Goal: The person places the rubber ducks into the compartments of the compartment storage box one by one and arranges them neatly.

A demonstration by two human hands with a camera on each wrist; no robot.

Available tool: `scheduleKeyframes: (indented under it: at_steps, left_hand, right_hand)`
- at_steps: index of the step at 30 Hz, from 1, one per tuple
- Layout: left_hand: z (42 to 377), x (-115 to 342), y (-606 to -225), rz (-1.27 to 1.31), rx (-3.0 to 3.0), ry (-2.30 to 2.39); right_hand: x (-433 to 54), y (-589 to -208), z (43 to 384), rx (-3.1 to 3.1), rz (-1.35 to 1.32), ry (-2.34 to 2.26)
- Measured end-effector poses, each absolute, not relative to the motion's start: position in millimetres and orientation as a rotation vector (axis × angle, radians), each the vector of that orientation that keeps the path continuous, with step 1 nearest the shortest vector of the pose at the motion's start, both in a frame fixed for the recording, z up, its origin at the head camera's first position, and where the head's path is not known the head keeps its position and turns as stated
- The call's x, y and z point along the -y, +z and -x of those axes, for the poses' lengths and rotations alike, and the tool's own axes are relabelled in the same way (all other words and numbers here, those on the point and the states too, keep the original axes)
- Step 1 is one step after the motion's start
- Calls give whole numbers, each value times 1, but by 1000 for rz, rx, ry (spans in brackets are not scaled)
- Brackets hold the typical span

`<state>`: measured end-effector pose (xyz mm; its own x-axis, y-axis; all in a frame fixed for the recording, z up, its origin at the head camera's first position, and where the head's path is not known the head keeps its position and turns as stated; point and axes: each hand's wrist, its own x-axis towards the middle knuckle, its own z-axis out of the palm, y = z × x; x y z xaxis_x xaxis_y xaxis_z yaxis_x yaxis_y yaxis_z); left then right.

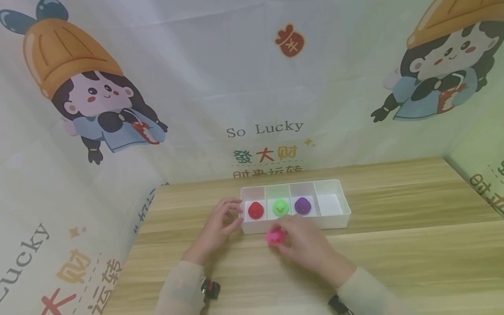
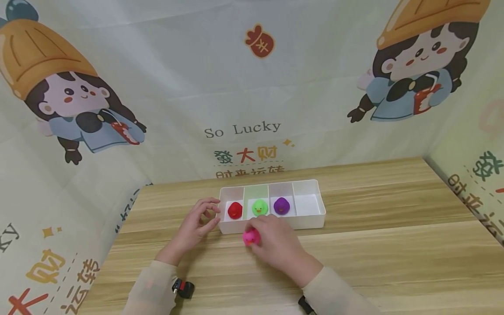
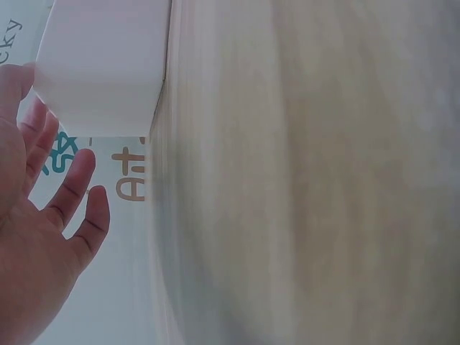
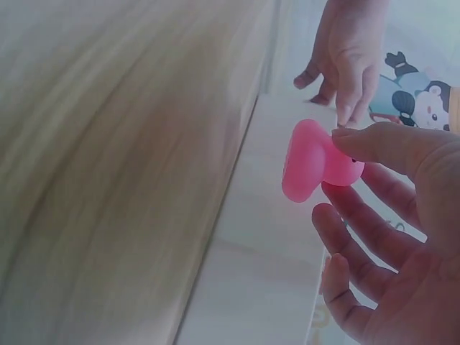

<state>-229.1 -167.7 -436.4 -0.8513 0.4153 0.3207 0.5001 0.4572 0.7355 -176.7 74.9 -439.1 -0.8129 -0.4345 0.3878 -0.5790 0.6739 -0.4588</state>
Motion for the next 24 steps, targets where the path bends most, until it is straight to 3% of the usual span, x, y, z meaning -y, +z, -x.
scheduleKeyframes:
  at_steps: [12, 24]
  left_hand:
    - [248, 178, -468, 772, 2620, -1290]
    - [229, 169, -438, 806, 2587, -1366]
  right_hand:
    - [-90, -429, 175, 2637, -794, 776]
    - [-106, -421, 174, 2591, -754, 692]
